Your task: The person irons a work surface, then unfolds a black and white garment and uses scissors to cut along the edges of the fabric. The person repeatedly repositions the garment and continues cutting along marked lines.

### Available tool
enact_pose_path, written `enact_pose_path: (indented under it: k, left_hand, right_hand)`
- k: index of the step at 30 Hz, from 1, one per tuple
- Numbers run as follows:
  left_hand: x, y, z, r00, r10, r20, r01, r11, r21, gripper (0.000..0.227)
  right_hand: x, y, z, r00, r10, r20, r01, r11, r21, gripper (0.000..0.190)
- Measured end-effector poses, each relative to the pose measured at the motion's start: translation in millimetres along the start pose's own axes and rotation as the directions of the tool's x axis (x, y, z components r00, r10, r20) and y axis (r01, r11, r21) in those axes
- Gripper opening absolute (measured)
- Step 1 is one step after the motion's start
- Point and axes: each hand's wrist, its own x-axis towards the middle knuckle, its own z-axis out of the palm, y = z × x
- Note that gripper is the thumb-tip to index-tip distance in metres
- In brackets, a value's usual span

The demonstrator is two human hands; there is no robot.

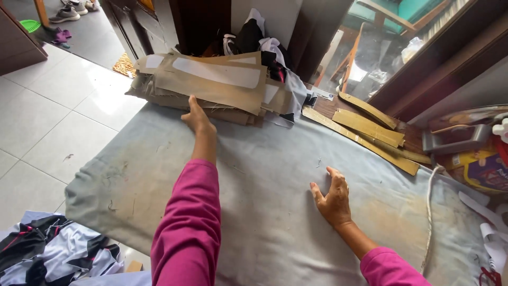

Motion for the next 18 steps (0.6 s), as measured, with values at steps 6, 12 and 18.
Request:
enact_pose_path:
  k: [6,12,18]
  left_hand:
    - [-41,70,20,0.980,-0.111,0.166,0.112,0.994,0.003,0.106]
    - [32,-5,36,0.996,-0.011,-0.092,0.014,0.999,0.031,0.082]
    - [134,-89,38,0.998,0.040,-0.051,-0.039,0.999,0.019,0.074]
  right_hand:
    - [0,0,1,1.000,-0.023,0.002,0.023,0.995,-0.093,0.058]
    - [3,-8,-4,0.999,0.018,0.038,-0.015,0.997,-0.081,0.055]
    - [3,-9,-4,0.997,0.039,0.067,-0.031,0.992,-0.123,0.058]
